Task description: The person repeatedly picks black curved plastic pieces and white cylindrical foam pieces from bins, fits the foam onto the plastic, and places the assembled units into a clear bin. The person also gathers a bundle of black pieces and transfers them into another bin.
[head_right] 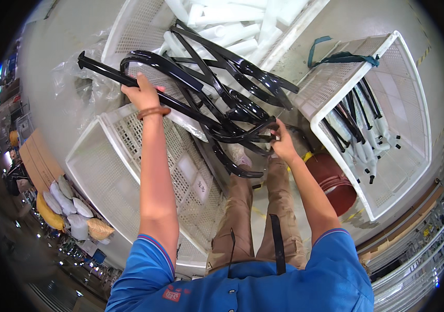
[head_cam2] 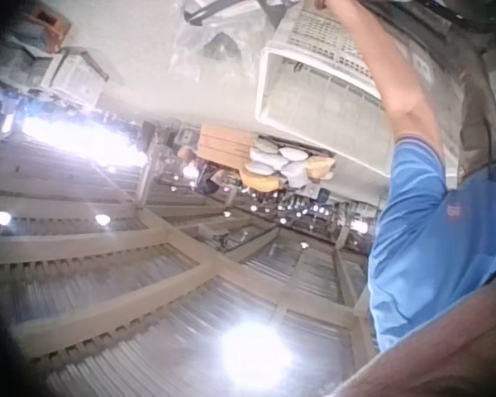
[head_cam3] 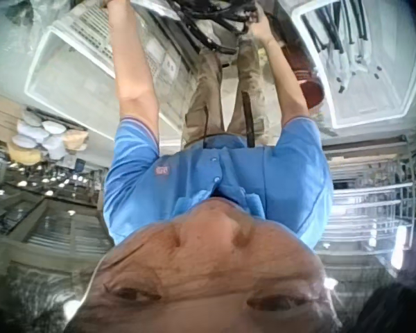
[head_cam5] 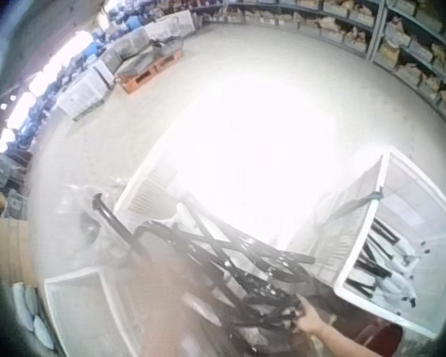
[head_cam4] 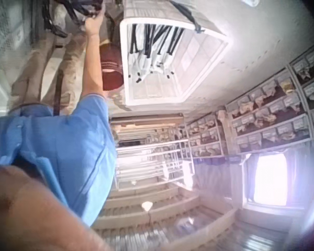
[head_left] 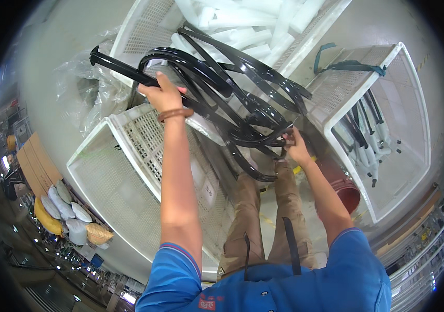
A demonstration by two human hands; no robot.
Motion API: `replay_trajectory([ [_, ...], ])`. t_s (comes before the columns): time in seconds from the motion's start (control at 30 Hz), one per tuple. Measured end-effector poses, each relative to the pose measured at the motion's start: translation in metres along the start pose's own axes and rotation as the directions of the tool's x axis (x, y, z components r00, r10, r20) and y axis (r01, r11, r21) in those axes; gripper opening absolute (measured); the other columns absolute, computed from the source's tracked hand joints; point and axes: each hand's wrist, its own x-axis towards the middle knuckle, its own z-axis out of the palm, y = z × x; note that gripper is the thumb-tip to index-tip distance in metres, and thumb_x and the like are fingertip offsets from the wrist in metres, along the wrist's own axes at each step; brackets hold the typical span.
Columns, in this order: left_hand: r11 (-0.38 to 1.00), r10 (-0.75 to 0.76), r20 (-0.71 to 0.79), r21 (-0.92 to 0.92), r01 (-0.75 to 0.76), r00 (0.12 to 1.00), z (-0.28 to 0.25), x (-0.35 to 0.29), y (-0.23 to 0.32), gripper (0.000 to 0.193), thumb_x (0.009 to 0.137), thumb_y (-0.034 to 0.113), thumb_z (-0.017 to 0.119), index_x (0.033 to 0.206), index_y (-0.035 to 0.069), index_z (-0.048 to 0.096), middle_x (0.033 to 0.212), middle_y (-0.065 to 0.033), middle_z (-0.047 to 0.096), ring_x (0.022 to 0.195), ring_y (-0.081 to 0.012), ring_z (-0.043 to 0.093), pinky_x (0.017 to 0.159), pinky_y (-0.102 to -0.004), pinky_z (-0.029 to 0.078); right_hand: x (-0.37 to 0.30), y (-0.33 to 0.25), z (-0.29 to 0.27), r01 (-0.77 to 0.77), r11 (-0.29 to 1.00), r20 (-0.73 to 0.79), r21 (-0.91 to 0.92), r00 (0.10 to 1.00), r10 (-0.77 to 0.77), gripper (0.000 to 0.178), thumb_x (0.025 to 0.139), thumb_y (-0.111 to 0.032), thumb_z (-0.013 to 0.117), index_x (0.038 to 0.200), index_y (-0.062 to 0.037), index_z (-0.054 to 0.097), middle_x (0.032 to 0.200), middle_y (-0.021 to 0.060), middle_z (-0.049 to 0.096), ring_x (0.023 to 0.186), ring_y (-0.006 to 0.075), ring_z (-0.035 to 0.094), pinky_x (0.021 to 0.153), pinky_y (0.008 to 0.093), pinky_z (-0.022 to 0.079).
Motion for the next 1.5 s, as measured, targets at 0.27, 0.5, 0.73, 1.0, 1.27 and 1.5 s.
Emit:
replay_trajectory([
  [0.27, 0.967, -0.254, 0.050, 0.044, 0.252, 0.966, -0.027, 0.045, -0.005, 0.035, 0.097, 0.019, 0.055, 0.112, -0.004, 0.034, 0.092, -0.0204, 0.059, 0.047, -0.0269, 0.062, 0.041, -0.0360, 0.049, -0.054, -0.204, 0.046, 0.501, 0.737, -0.232, -0.454, 0.733, -0.640, 0.044, 0.084, -0.014, 0.070, 0.125, -0.0059, 0.059, 0.105, 0.0150, 0.066, 0.088, 0.0305, 0.065, 0.082, 0.0374, 0.053],
  [0.5, 0.921, -0.387, -0.035, -0.051, 0.385, 0.921, -0.029, 0.026, -0.008, 0.033, 0.096, 0.018, 0.053, 0.115, -0.006, 0.041, 0.092, -0.0186, 0.059, 0.042, -0.0219, 0.057, 0.038, -0.0350, 0.046, 0.068, -0.390, 0.205, 0.602, 0.583, 0.457, -0.546, 0.797, -0.395, 0.051, 0.081, -0.033, 0.073, 0.121, -0.0030, 0.063, 0.121, 0.0186, 0.065, 0.110, 0.0332, 0.062, 0.095, 0.0424, 0.048],
  [0.73, 0.927, -0.197, 0.191, -0.283, 0.246, 0.962, -0.079, -0.035, 0.061, 0.029, 0.095, 0.014, 0.056, 0.117, -0.001, 0.045, 0.073, -0.0073, 0.057, 0.046, -0.0153, 0.055, 0.042, -0.0299, 0.043, -0.028, -0.376, 0.153, 0.609, 0.780, 0.356, -0.142, 0.767, -0.534, 0.035, 0.085, -0.024, 0.070, 0.108, 0.0013, 0.069, 0.097, 0.0172, 0.072, 0.091, 0.0236, 0.069, 0.083, 0.0365, 0.053],
  [1.0, 0.841, -0.202, -0.036, -0.519, 0.154, 0.979, -0.127, -0.098, 0.149, 0.037, 0.101, 0.033, 0.058, 0.119, 0.002, 0.050, 0.061, 0.0035, 0.037, 0.049, -0.0092, 0.037, 0.049, -0.0300, 0.044, -0.181, -0.389, -0.018, 0.384, 0.911, 0.228, -0.149, 0.910, -0.346, 0.051, 0.076, -0.024, 0.083, 0.115, 0.0025, 0.067, 0.097, 0.0037, 0.067, 0.084, 0.0075, 0.060, 0.075, 0.0224, 0.049],
  [1.27, 0.798, -0.332, 0.193, -0.465, 0.385, 0.923, -0.119, 0.046, 0.127, 0.033, 0.096, 0.037, 0.064, 0.100, 0.007, 0.052, 0.060, 0.0032, 0.038, 0.047, -0.0096, 0.037, 0.047, -0.0320, 0.043, -0.268, -0.280, -0.112, 0.438, 0.898, -0.227, 0.049, 0.880, -0.417, 0.074, 0.071, -0.041, 0.086, 0.120, 0.0070, 0.060, 0.075, 0.0008, 0.058, 0.043, 0.0025, 0.041, 0.037, 0.0199, 0.025],
  [1.5, 0.872, -0.395, 0.248, -0.203, 0.446, 0.885, -0.028, 0.131, 0.072, 0.051, 0.091, 0.044, 0.070, 0.092, -0.005, 0.053, 0.066, -0.0077, 0.054, 0.054, -0.0193, 0.057, 0.048, -0.0379, 0.051, -0.298, -0.228, -0.149, 0.635, 0.771, -0.300, -0.044, 0.728, -0.616, 0.067, 0.079, -0.040, 0.078, 0.127, 0.0026, 0.059, 0.073, 0.0075, 0.061, 0.039, 0.0055, 0.043, 0.034, 0.0198, 0.028],
])
